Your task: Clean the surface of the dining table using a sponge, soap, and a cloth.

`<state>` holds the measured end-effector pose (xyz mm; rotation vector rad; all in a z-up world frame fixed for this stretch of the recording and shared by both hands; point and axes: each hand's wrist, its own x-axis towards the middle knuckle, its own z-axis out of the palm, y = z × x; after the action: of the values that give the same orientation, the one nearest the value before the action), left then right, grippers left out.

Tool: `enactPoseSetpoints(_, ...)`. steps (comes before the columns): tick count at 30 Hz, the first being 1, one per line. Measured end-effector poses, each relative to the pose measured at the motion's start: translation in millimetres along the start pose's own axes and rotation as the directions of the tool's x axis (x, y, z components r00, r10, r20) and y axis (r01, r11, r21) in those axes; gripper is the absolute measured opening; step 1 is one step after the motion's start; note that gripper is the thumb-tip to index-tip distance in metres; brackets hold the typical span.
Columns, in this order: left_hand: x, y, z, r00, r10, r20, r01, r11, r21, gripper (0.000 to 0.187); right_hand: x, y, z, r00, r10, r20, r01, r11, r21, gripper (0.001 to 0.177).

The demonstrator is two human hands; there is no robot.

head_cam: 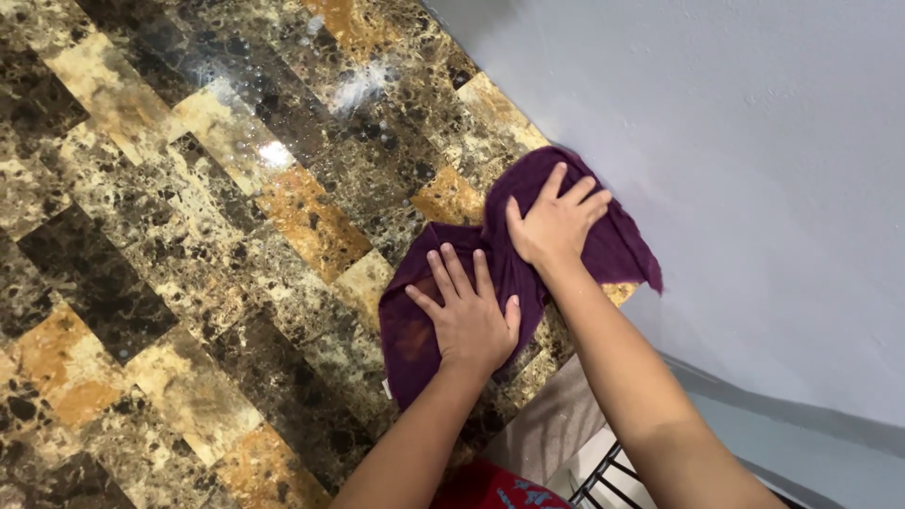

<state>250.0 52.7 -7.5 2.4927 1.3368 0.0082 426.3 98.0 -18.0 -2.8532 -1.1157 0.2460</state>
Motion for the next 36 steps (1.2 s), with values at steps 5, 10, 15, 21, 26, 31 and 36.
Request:
enactPoseSetpoints(5, 10, 3, 2, 0.999, -0.046, 0.019, 0.046, 0.998, 0.033, 0.081, 9, -23, -12, 0.997, -0.074, 0.035, 0.075, 0.997, -0.025, 0.1)
enactPoseSetpoints(10, 22, 6, 2, 0.994, -0.108, 0.022, 0.107, 0.994, 0.027, 0.081, 35, -30, -1, 0.978, -0.205, 0.033, 0.207, 0.978, -0.041, 0.101)
enactPoseSetpoints(15, 20, 5, 3, 0.988, -0.149, 0.028, 0.148, 0.989, 0.027, 0.08, 68, -29, 5, 0.792, -0.61, -0.039, 0.611, 0.792, 0.018, 0.102)
enactPoseSetpoints(21, 12, -10, 9, 0.998, -0.065, -0.017, 0.065, 0.998, -0.008, 0.081, 92, -22, 12, 0.68, -0.722, -0.128, 0.731, 0.655, 0.19, 0.096)
enactPoseSetpoints(26, -2, -27, 14, 0.999, -0.042, 0.006, 0.042, 0.999, 0.016, 0.083, 40, -26, 12, 0.903, -0.424, -0.073, 0.427, 0.903, 0.043, 0.095)
enactPoseSetpoints(31, -28, -48, -13, 0.985, -0.169, 0.035, 0.167, 0.985, 0.052, 0.095, -33, 1, -6, 0.995, -0.096, 0.029, 0.095, 0.995, 0.02, 0.109)
enactPoseSetpoints(36, -53, -73, -23, 0.924, -0.343, 0.171, 0.336, 0.939, 0.068, 0.123, -75, 16, -8, 0.998, -0.019, 0.059, 0.019, 1.0, 0.009, 0.122)
